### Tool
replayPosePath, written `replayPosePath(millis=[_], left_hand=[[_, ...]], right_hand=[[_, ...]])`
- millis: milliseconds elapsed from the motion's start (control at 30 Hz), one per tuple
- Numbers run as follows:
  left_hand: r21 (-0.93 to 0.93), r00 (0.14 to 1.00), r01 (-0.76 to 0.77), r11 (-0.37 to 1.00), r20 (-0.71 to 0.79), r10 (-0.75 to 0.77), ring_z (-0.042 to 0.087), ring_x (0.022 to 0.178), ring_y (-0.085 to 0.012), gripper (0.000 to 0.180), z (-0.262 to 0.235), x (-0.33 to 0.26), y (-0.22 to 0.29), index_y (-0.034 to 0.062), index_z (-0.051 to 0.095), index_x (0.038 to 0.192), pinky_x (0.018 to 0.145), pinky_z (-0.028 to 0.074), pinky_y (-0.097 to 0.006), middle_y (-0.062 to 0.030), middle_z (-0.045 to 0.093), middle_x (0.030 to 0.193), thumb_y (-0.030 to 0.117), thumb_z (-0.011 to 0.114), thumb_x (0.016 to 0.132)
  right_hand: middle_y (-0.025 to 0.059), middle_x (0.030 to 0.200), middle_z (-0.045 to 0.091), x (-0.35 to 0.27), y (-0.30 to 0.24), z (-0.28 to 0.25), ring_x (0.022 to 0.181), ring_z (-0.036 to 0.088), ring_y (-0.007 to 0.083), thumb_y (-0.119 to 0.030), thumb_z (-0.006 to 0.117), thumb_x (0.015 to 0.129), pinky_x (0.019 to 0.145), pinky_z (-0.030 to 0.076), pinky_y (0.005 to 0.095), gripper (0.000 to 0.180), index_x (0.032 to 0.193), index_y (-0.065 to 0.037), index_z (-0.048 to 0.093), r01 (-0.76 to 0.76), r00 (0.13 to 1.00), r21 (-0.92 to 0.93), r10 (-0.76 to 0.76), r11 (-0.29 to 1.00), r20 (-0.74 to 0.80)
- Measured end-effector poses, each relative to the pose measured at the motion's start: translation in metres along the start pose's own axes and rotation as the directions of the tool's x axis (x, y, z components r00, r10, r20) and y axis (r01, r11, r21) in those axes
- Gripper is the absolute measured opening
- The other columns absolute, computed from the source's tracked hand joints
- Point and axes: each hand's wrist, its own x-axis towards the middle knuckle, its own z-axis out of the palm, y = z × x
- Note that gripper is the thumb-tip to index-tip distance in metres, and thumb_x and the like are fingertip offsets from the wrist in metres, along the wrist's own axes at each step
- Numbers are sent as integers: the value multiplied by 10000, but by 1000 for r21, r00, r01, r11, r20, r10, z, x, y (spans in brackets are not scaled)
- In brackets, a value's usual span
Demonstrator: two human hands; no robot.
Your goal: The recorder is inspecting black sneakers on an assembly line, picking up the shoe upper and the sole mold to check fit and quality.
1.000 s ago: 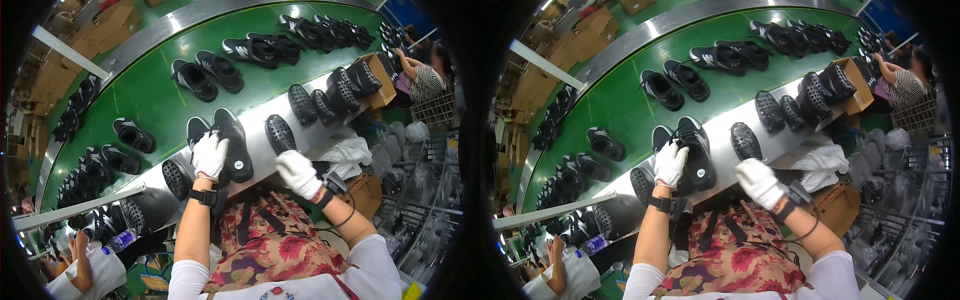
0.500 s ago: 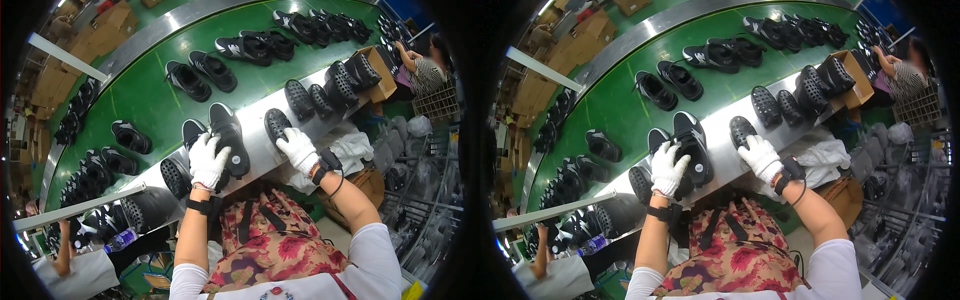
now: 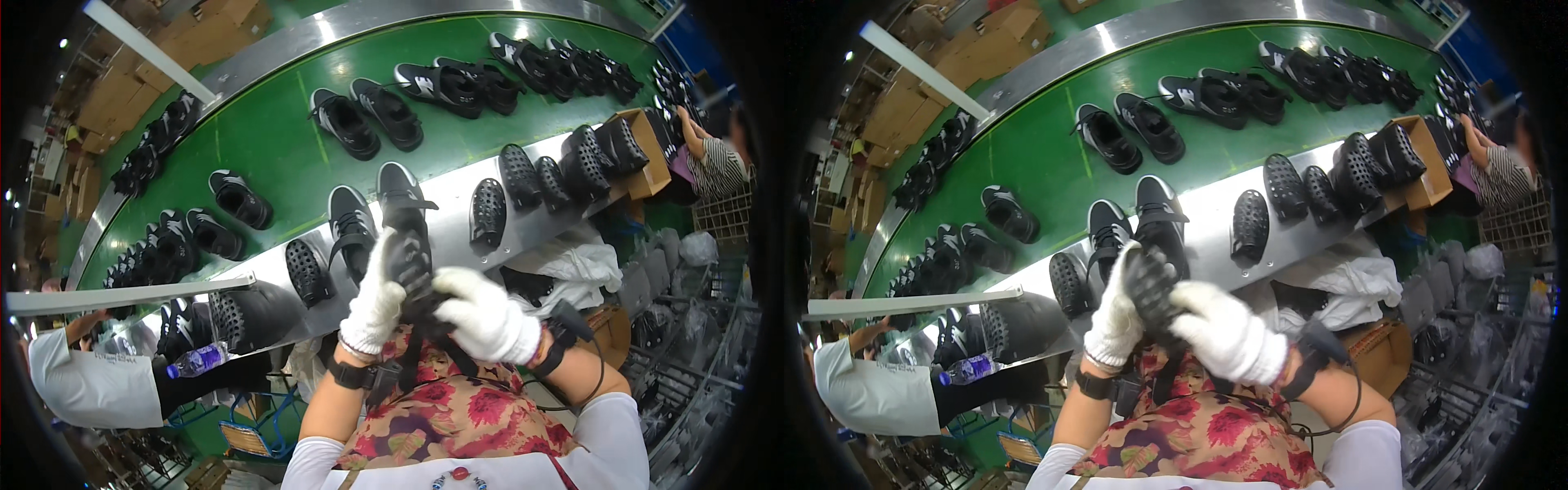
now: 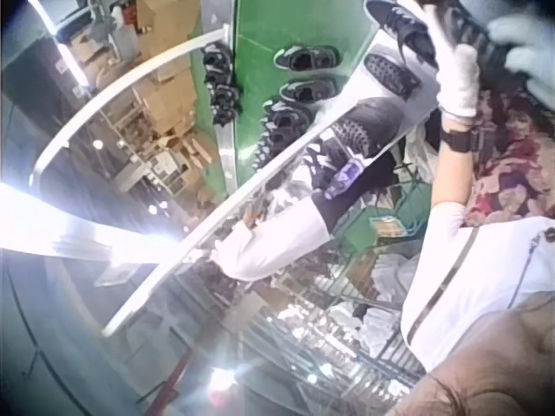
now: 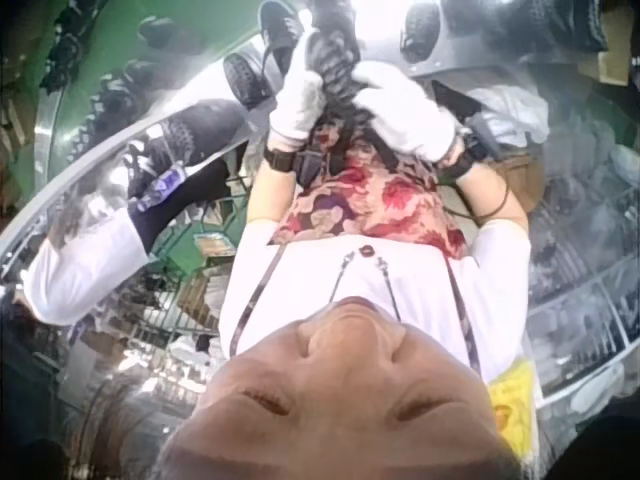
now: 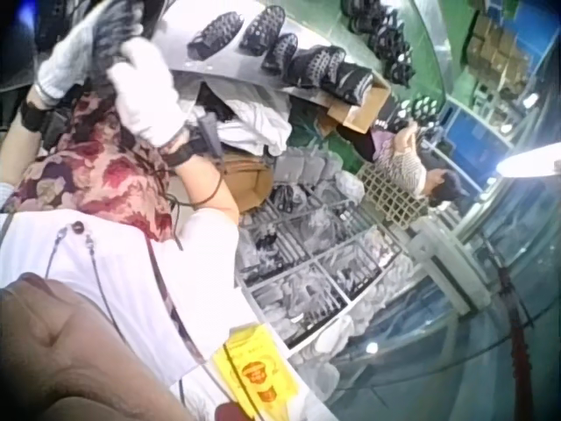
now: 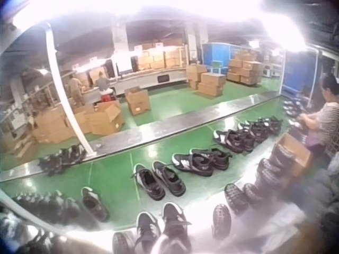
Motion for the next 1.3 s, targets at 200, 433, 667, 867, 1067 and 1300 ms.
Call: replayPosePath(millis=[200,433,667,867,1067,1300], left_hand=[[-106,907,-57,993,-421,7,654,929,-217,409,15,-12,-6,101,527,1321,849,556,-388,-75,646,997,230,650,953],[475,851,135,870,-504,144,593,839,-121,330,3,11,-25,44,584,1201,792,504,-284,-50,649,984,305,599,1000],[978,951,78,-194,-15,310,630,994,-365,409,-26,59,0,74,577,1223,851,514,-465,-167,633,1053,350,614,923],[951,986,-121,-283,147,74,654,921,-380,253,-32,85,15,96,631,1084,802,527,-470,-175,666,997,232,584,877],[973,957,-227,-47,232,175,667,919,-351,196,-33,83,9,86,661,1041,829,540,-412,-148,672,979,141,634,854],[981,936,-173,91,135,324,622,1085,-277,630,-56,62,12,54,456,1431,900,526,-382,-196,548,1288,121,684,848]], right_hand=[[206,1162,627,7,-14,6,1062,637,380,-205,751,789,924,524,415,562,1288,-39,554,-428,902,286,388,857,188],[134,1044,683,0,-2,29,916,676,204,-263,799,807,833,539,337,516,1214,-26,590,-590,775,344,632,731,-13],[107,987,664,7,28,3,883,624,163,-228,772,822,803,520,321,459,1185,-26,576,-717,676,293,734,632,71],[114,1031,655,35,49,10,947,615,191,-205,744,825,846,507,345,409,1157,-18,597,-762,642,188,759,619,104],[231,1022,660,34,86,83,992,654,393,-291,667,853,876,529,466,522,1267,-17,508,-602,797,-102,591,792,-121],[248,1258,584,37,76,94,1130,606,410,-376,729,833,950,508,466,718,1393,-22,451,-683,731,-10,683,731,-7]])
